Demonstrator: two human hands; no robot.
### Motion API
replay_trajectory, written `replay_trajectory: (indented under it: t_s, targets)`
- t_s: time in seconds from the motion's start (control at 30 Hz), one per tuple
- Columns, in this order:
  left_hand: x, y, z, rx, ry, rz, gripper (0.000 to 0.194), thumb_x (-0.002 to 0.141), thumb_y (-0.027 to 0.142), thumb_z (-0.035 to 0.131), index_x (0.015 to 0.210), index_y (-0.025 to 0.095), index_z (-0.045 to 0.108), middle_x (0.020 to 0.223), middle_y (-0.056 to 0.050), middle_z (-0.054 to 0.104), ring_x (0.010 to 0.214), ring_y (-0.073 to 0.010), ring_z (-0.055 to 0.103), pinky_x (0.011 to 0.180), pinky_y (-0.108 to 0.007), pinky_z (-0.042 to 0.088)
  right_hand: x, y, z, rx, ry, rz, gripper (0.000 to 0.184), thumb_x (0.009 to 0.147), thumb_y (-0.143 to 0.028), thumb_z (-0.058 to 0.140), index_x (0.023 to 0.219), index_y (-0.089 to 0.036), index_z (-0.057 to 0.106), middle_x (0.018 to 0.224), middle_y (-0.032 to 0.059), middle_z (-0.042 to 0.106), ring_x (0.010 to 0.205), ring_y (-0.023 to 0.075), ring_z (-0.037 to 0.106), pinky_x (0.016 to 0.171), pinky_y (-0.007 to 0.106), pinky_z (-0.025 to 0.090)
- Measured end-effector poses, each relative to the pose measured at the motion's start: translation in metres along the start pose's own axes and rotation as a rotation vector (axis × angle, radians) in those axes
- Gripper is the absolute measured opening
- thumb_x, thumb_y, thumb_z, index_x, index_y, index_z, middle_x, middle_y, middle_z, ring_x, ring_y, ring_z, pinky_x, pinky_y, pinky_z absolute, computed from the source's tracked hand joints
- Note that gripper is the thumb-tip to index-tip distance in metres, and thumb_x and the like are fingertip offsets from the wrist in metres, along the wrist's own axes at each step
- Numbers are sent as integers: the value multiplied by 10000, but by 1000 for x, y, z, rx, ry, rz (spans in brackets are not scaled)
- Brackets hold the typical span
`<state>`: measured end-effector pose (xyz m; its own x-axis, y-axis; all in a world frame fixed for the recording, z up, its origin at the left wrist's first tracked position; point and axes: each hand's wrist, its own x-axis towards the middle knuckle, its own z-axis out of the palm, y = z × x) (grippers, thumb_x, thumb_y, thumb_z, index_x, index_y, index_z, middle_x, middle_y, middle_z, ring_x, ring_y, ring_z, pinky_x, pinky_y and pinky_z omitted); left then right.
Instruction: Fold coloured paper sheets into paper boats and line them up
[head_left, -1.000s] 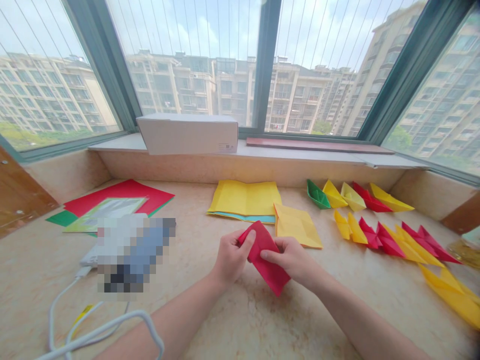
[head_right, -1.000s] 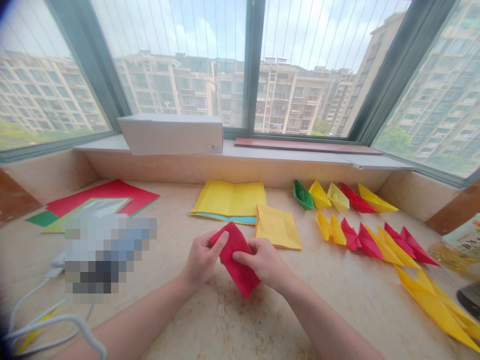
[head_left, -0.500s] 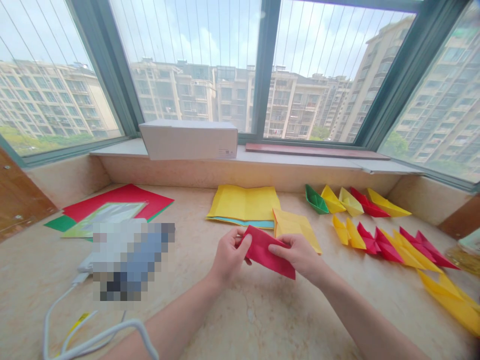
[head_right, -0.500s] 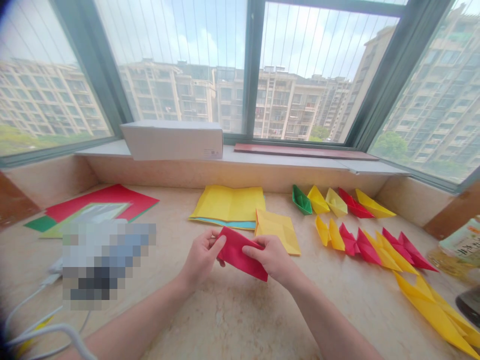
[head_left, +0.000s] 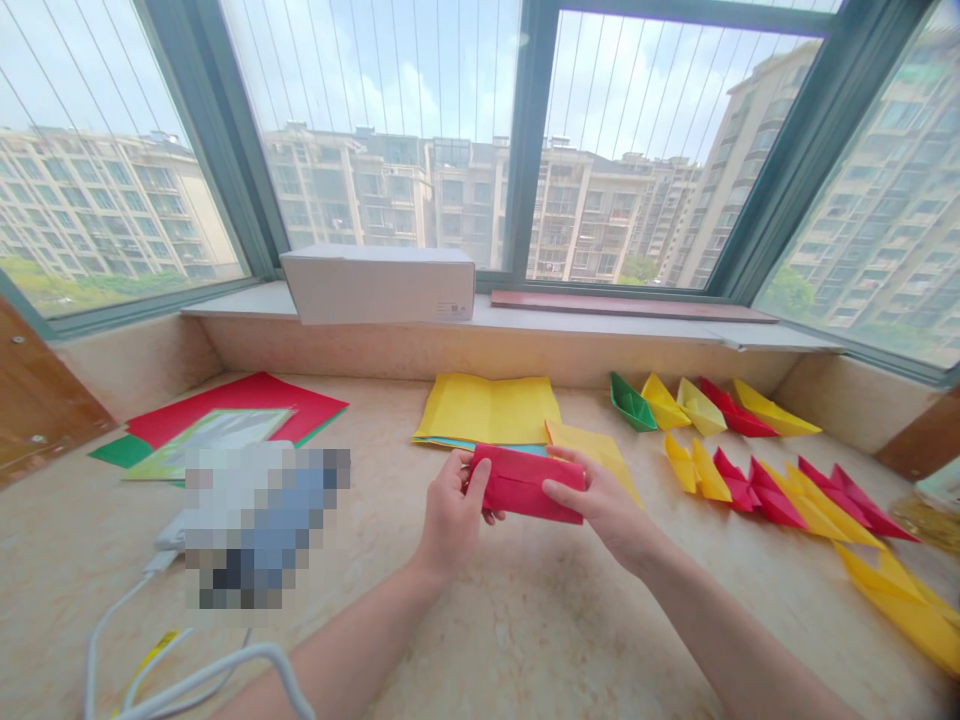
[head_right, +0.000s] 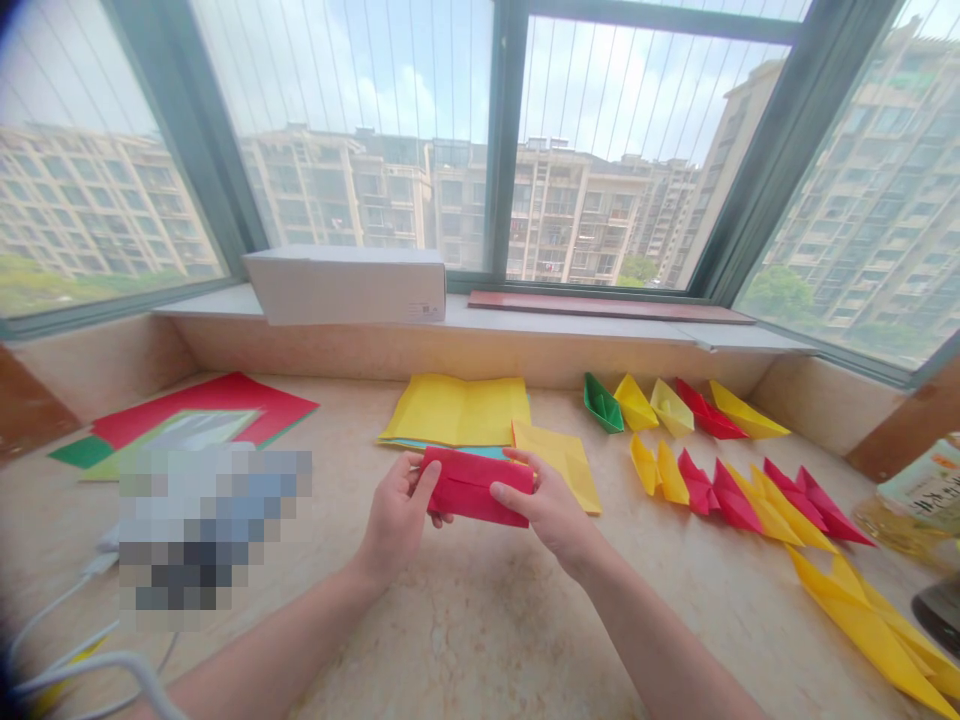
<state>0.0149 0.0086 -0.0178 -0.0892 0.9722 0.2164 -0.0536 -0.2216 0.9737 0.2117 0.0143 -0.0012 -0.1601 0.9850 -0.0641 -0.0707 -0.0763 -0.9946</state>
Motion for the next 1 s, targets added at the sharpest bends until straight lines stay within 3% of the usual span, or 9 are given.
replay_trajectory:
  t_s: [0.13, 0.23, 0.43, 0.63, 0.87, 0.93, 1.0]
  targets:
    - [-1, 0, 2, -31, -15, 2, 308, 881, 477, 573, 908, 184, 481, 619, 8, 661, 413, -132, 611, 371, -197, 462, 0, 0, 2, 39, 14, -61, 473, 688, -454, 805, 1049, -167, 698, 950, 93, 760, 864, 257, 709, 772, 359, 552]
    - [-1, 0, 2, -40, -34, -10, 311, 867, 470, 592, 917, 184, 480, 612, 10, 658, 415, -137, 614, 374, -202, 472, 2, 0, 2, 90, 22, -72, 439, 684, -474, 801, 978, -157, 724, 895, 88, 763, 822, 248, 707, 744, 344, 550]
    - [-2, 4, 0, -68, -80, -31, 305, 852, 455, 611, 921, 184, 488, 592, 16, 656, 429, -143, 617, 395, -215, 492, 3, -4, 0, 49, -3, -46, 444, 664, -488, 808, 943, -147, 749, 817, 70, 760, 741, 220, 695, 682, 312, 539]
    - [-2, 9, -1, -12, -129, -85, 423, 887, 537, 528, 932, 122, 600, 567, -45, 675, 440, -166, 627, 392, -224, 487, 0, -10, -1, -30, -21, -55, 420, 657, -490, 812, 905, -156, 759, 799, 53, 762, 719, 209, 691, 674, 301, 533]
    - [-2, 7, 1, 50, -89, -52, 457, 901, 543, 501, 909, 108, 642, 486, -33, 638, 425, -168, 610, 399, -224, 474, 1, -4, 2, 58, -13, -114, 483, 759, -579, 696, 989, -157, 739, 877, 88, 763, 788, 274, 713, 743, 391, 556]
    - [-4, 5, 0, 102, -75, -12, 444, 918, 527, 482, 934, 115, 647, 485, -25, 636, 427, -167, 609, 411, -227, 476, 3, -1, -1, -10, 51, -158, 490, 782, -590, 665, 1012, -161, 719, 917, 103, 759, 833, 295, 709, 758, 417, 554]
    - [-6, 4, -4, 202, -73, 84, 405, 938, 484, 471, 965, 132, 667, 528, -25, 655, 448, -158, 618, 451, -227, 488, 5, 1, -6, -194, 215, -288, 472, 812, -571, 641, 1073, -181, 688, 1020, 117, 743, 935, 309, 686, 810, 442, 533]
